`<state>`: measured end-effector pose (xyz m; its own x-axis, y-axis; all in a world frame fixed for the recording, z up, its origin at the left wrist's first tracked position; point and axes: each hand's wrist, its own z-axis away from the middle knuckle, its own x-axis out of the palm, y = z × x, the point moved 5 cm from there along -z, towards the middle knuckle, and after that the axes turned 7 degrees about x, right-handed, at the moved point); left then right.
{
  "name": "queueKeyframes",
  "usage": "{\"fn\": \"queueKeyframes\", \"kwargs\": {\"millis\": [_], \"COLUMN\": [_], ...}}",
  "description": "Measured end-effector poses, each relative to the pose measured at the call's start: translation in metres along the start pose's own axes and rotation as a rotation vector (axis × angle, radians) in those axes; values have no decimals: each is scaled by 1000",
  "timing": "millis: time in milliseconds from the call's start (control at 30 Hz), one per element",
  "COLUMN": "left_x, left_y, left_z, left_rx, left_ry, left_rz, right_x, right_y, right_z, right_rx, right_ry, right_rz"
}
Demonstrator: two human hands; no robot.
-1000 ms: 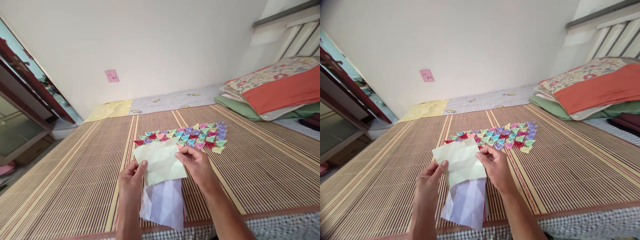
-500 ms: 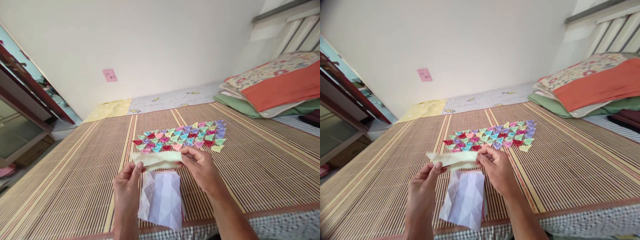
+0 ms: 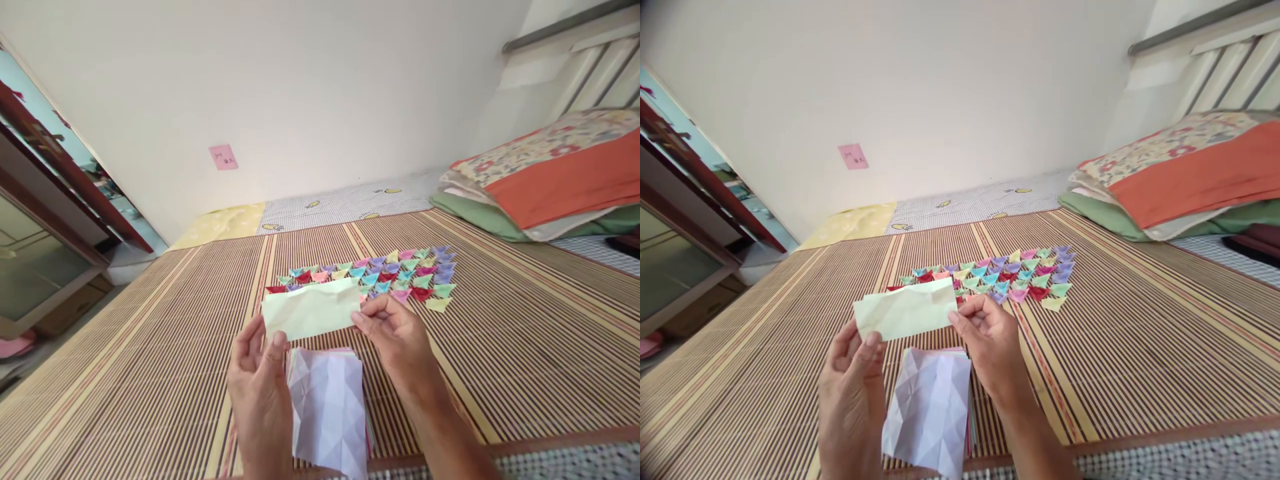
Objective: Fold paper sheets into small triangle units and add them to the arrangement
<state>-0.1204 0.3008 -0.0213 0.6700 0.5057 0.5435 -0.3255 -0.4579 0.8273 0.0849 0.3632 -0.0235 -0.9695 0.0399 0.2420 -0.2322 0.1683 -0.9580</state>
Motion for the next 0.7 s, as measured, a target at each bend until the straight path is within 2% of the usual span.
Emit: {"fn": "queueKeyframes", "kwargs": {"millis": [100,167,300,467,600,700], "left_x": [15,21,25,23,25,29], "left_y": [-12,-16,-16,-18,-21,-22], "left_z": [11,17,22,24,29,32], "left_rx": [-264,-341,-387,-411,-430,-429], "left_ry": [-47,-7,111,175,122,45], "left_rz": [158,192,226,230,256,253], "right_x": [6,10,16,14,13,15], "right_y": [3,4,6,2,-1,-3], "right_z": [2,3,6,5,7,10], "right_rx": [13,43,97,82,21,-14], "right_ry": [-40,-117,-250,-198,-105,-105], "right_rz": [-10,21,31,41,56,49]}}
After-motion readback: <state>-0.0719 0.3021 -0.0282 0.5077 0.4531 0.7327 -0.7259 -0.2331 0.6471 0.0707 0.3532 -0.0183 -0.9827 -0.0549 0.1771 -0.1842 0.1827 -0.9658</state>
